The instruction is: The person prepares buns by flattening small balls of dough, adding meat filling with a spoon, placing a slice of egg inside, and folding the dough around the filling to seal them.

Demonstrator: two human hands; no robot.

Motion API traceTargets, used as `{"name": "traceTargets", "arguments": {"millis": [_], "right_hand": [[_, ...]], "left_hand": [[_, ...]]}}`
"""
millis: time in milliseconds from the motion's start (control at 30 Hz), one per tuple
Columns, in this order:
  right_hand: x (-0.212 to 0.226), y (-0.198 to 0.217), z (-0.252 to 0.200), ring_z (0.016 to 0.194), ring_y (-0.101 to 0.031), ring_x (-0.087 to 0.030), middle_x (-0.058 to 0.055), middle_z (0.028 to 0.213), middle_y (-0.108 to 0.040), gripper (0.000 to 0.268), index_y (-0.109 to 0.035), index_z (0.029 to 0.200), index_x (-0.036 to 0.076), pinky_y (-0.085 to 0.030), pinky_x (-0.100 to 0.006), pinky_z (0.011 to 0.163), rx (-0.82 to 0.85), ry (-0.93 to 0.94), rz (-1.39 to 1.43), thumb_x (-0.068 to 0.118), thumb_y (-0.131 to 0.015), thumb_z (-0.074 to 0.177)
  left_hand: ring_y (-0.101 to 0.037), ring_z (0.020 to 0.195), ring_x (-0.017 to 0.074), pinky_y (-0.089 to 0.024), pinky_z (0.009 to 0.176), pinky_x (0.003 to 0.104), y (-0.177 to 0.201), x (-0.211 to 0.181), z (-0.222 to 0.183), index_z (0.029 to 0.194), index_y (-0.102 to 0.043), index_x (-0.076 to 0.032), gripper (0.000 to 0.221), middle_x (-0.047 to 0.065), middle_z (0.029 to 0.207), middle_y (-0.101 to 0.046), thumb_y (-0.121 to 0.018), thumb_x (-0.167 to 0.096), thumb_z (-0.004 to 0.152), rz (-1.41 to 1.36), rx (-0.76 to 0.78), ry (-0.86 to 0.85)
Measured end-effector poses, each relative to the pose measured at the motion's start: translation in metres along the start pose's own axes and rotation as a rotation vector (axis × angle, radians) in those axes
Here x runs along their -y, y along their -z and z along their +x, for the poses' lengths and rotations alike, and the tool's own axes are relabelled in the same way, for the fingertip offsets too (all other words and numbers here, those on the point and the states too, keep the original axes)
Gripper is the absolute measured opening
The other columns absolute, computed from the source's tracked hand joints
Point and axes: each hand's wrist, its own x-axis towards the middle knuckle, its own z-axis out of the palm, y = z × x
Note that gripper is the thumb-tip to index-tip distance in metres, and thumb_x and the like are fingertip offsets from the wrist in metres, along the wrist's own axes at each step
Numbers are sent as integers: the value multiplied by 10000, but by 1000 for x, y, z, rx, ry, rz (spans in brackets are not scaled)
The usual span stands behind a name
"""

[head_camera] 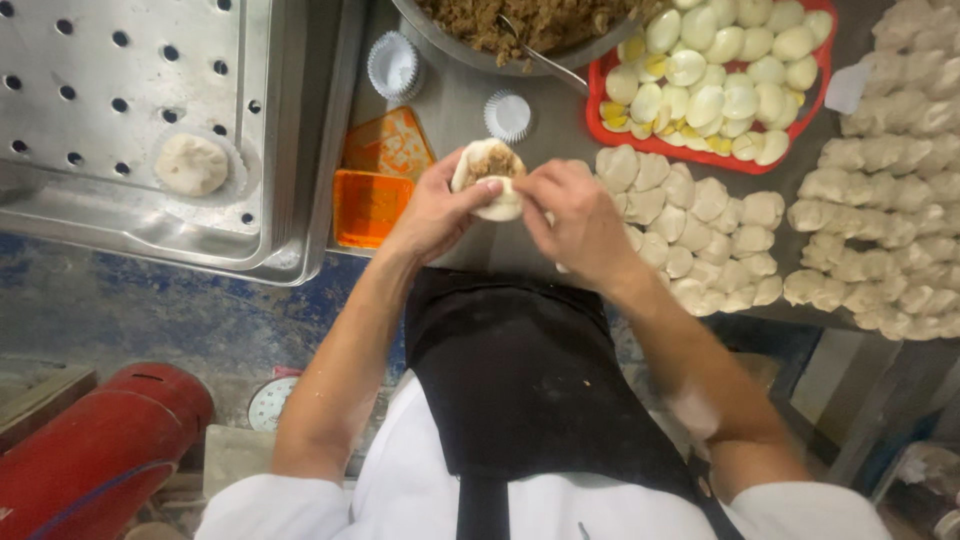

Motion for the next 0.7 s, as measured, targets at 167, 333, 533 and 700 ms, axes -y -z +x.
{"name": "traceTargets", "arguments": {"millis": [167, 333, 533, 700], "right_hand": [[16, 41, 34, 863, -707, -195, -101, 1017, -696, 123, -718, 1129, 41, -586, -329, 731, 43, -66, 206, 40, -704, 1007], [39, 57, 64, 840, -663, -285, -107, 946, -668, 63, -738, 995, 32, -537, -388, 720, -79, 301, 20, 20, -757, 936], [-10, 52, 35, 771, -631, -174, -76, 988, -700, 143, -770, 1188, 56, -471, -309, 642, -85, 4, 149, 13, -734, 1056], [-71, -38, -15, 941, -665, -343, -164, 1029, -699, 319, -743, 1151, 65, -558, -468, 763, 207, -237, -184, 199, -754, 862]], "left_hand": [[-703, 1147, 243, -602, 1033, 399, -17, -34, -6, 1378, -535, 33, 467, 154, 1253, -685, -710, -43, 952, 16, 18, -45], [-675, 1179, 216, -581, 1063, 387, -30, -59, -20, 1414, -518, 19, 508, 133, 1288, -650, -737, -56, 963, -18, 98, -141], [-684, 1196, 243, -583, 1107, 398, -25, -64, -34, 1399, -527, 30, 527, 156, 1282, -663, -757, -73, 936, 25, 77, -258], [-672, 1219, 225, -576, 1087, 384, -14, -60, -44, 1415, -518, 17, 528, 138, 1306, -654, -743, -57, 944, -33, 32, -255]]}}
